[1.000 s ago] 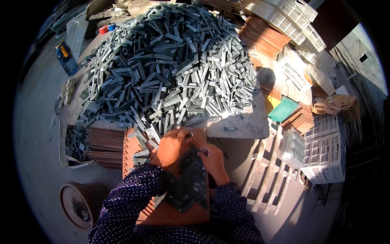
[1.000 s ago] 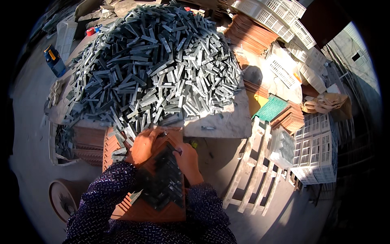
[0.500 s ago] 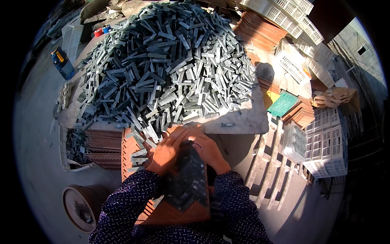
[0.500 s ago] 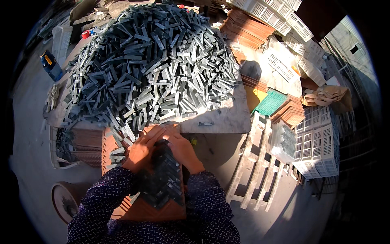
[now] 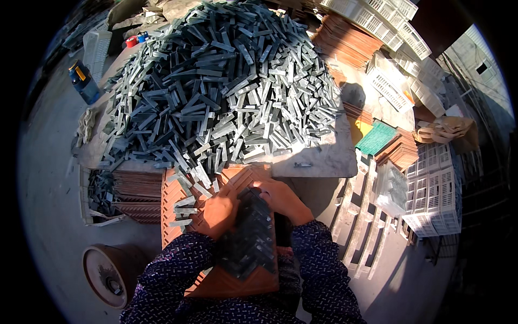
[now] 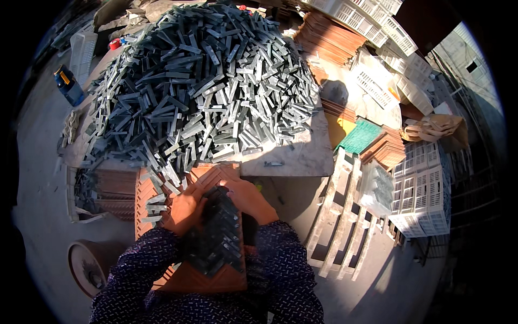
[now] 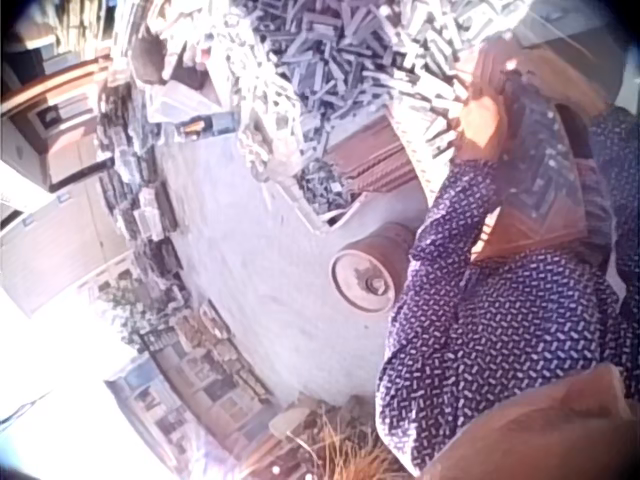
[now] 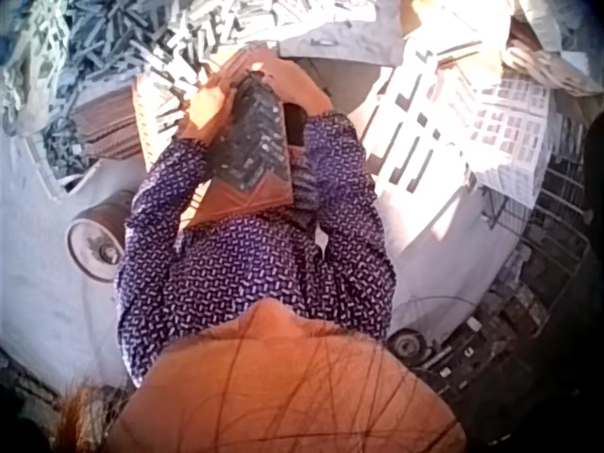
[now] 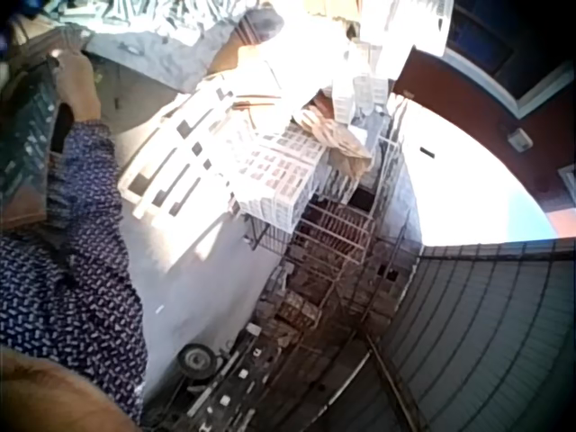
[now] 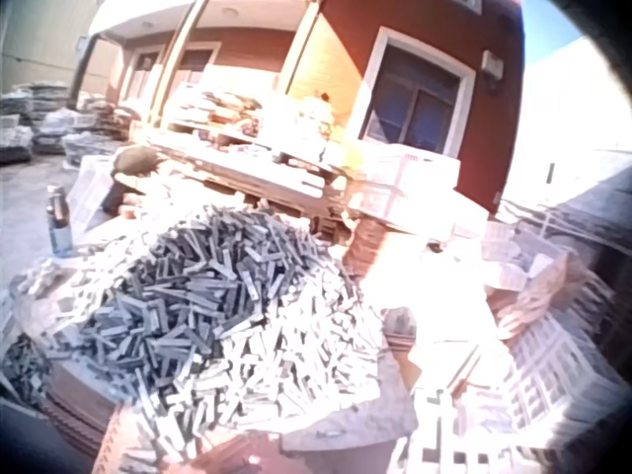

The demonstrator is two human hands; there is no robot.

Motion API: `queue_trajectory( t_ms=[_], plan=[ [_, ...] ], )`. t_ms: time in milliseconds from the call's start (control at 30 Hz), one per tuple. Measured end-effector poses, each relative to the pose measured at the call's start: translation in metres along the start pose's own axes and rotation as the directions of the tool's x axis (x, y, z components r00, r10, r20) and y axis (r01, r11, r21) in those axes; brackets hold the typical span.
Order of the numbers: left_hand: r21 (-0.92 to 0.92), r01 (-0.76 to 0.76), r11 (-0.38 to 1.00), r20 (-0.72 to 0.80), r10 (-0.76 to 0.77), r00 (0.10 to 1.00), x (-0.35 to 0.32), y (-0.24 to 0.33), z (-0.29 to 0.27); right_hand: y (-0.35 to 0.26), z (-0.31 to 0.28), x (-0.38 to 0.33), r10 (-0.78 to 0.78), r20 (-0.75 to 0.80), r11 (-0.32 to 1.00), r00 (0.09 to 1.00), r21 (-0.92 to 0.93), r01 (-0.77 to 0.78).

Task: The person picks up small grey rectangular tiles from a large pile and places them one by one onto a larger terracotta tile held in their lap. They arrange the small tiles in a herringbone pattern, continuing to add pieces to the design throughout the clip.

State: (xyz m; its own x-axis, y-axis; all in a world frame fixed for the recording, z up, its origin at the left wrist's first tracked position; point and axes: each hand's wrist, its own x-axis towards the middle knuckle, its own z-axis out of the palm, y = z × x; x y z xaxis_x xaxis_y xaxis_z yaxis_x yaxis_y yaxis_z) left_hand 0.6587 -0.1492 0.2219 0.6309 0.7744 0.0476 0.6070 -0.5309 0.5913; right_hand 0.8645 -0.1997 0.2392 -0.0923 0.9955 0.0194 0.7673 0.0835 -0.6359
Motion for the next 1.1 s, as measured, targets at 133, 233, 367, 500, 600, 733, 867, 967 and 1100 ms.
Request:
queue_trajectory(
  t_ms=[133,233,367,500,600,733,867,967,1100],
  plan=[
    [-0.046,-0.024,0.999,-0.009,0.023,1.0,-0.005,-0.001,0.007,0.001,0.001,-0.013,-0.015,-0.022,0.999,1.0,0.039,0.016],
    [-0.07,-0.041,0.997,-0.053,0.037,0.998,-0.007,-0.005,0.011,-0.001,0.008,-0.016,-0.029,-0.129,0.999,0.991,0.042,0.035],
    [-0.062,-0.017,0.998,-0.024,0.015,1.0,-0.002,-0.011,0.021,-0.007,0.015,-0.019,0.097,-0.183,0.989,0.978,0.128,-0.074],
    [-0.067,-0.01,0.998,0.015,0.011,1.0,-0.001,-0.007,0.011,-0.011,0.02,-0.013,-0.01,-0.301,0.99,0.953,0.134,0.053],
    [-0.186,-0.077,0.98,-0.101,0.059,0.993,-0.001,-0.013,-0.017,-0.009,0.023,-0.006,-0.046,-0.334,0.996,0.941,0.058,0.069],
    [-0.22,-0.086,0.972,-0.333,0.008,0.943,-0.022,-0.044,-0.046,-0.029,0.026,0.01,-0.071,-0.301,0.988,0.951,0.106,0.108],
    [-0.283,0.025,0.959,-0.284,-0.109,0.953,-0.06,-0.054,-0.075,-0.046,0.049,0.029,-0.138,-0.273,0.986,0.952,0.056,0.159],
    [-0.337,0.136,0.931,-0.276,-0.236,0.932,-0.085,-0.061,-0.082,-0.073,0.075,0.036,0.027,-0.16,0.997,0.987,0.081,-0.014],
    [-0.347,0.142,0.927,-0.297,-0.253,0.921,-0.108,-0.073,-0.085,-0.094,0.107,0.047,0.019,-0.201,0.992,0.979,-0.117,-0.043]
  ],
)
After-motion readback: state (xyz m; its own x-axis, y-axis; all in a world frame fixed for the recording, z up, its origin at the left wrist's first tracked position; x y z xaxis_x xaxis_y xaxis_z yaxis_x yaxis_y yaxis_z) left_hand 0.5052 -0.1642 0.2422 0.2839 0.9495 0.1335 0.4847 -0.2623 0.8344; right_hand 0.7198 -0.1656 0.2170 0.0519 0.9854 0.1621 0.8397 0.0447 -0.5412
